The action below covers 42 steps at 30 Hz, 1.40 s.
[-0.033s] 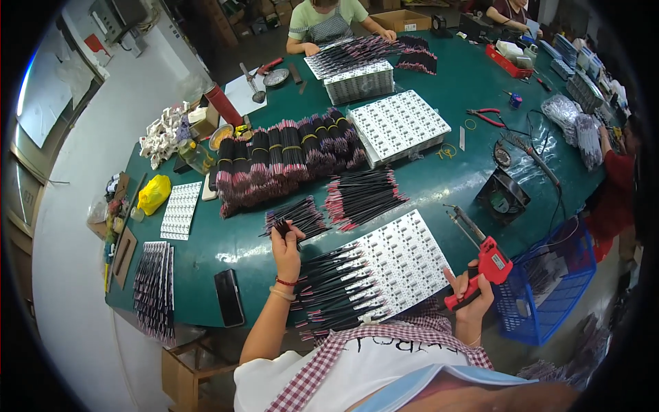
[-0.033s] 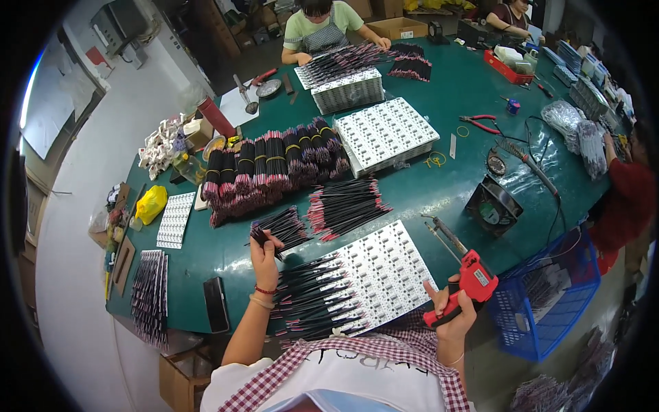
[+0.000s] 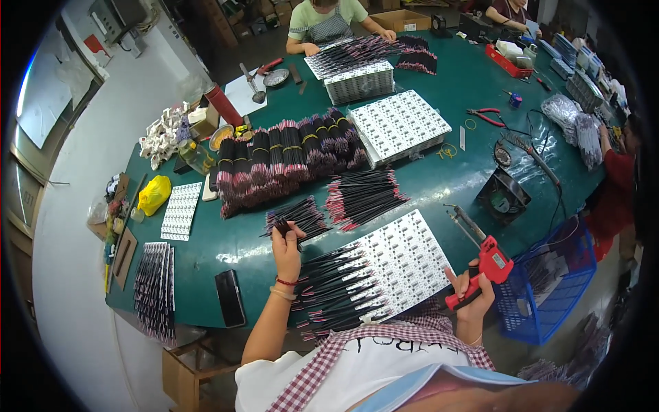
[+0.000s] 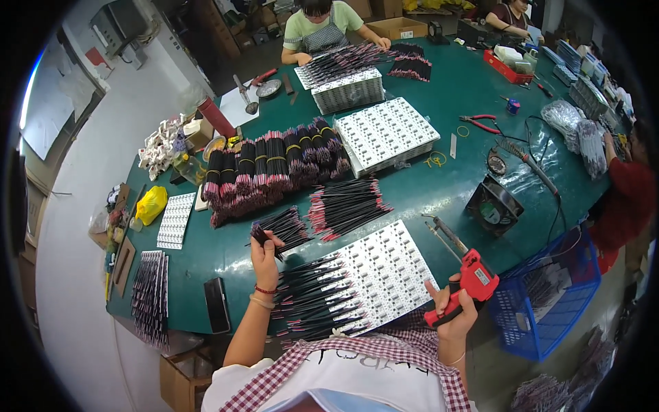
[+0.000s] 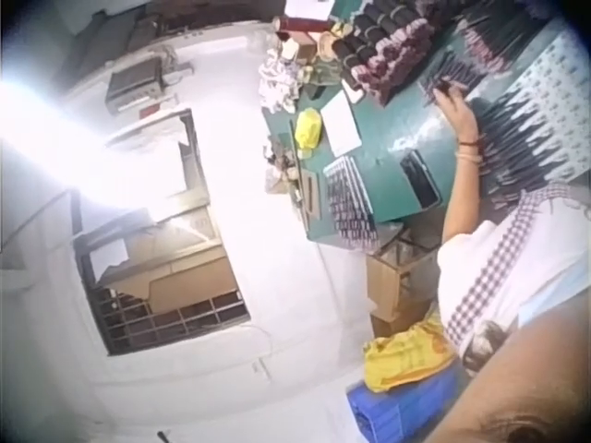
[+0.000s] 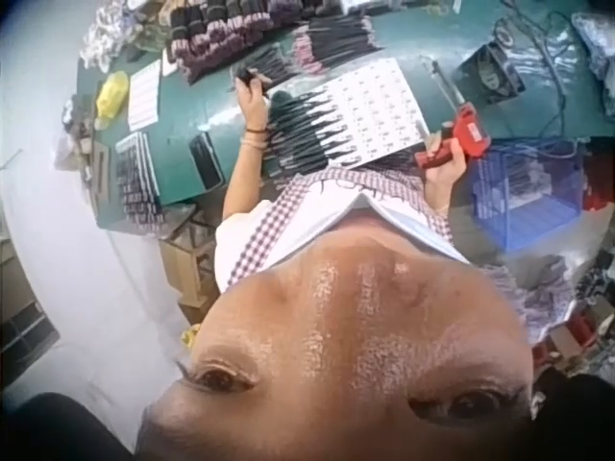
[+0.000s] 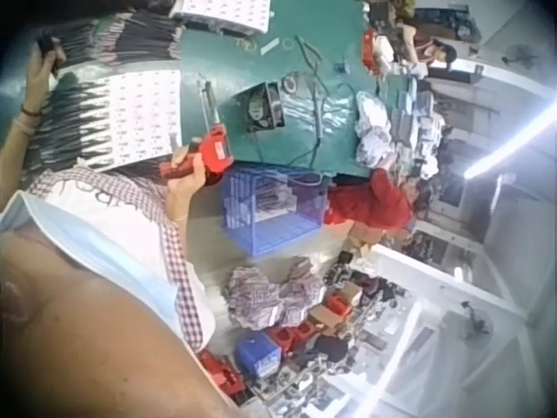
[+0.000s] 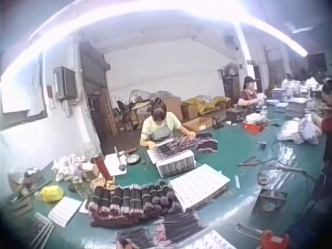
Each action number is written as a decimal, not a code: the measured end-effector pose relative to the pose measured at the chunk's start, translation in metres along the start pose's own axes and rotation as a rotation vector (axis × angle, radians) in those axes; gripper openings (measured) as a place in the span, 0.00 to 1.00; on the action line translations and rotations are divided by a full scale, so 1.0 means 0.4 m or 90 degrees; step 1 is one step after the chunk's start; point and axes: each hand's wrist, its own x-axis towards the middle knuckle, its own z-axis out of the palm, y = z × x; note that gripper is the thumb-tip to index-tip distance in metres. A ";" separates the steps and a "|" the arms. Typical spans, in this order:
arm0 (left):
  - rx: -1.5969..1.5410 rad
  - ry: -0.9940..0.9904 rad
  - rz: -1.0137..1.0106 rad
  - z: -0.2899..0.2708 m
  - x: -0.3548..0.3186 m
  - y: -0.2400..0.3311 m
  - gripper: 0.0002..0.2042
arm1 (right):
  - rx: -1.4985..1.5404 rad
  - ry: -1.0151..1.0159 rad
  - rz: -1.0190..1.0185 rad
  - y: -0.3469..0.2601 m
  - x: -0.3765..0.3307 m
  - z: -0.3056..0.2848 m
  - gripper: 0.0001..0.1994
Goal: The person solders electrical wires onto small LED circuit boards using a soldering iron and solder.
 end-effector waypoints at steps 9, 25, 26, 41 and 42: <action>-0.133 0.122 -0.101 0.001 0.045 0.071 0.05 | -0.005 -0.009 -0.007 -0.016 0.043 0.044 0.16; -0.120 0.033 -0.028 0.012 0.034 -0.032 0.06 | 0.006 -0.007 -0.016 -0.003 0.030 0.059 0.16; -0.118 0.032 -0.027 0.015 0.030 -0.030 0.06 | 0.005 -0.001 -0.017 -0.003 0.029 0.056 0.16; -0.111 0.022 -0.096 0.017 0.082 0.168 0.04 | -0.217 0.000 -0.103 -0.158 0.062 0.117 0.19; -0.103 0.024 -0.102 0.019 0.084 0.180 0.04 | -0.216 0.002 -0.105 -0.183 0.071 0.119 0.19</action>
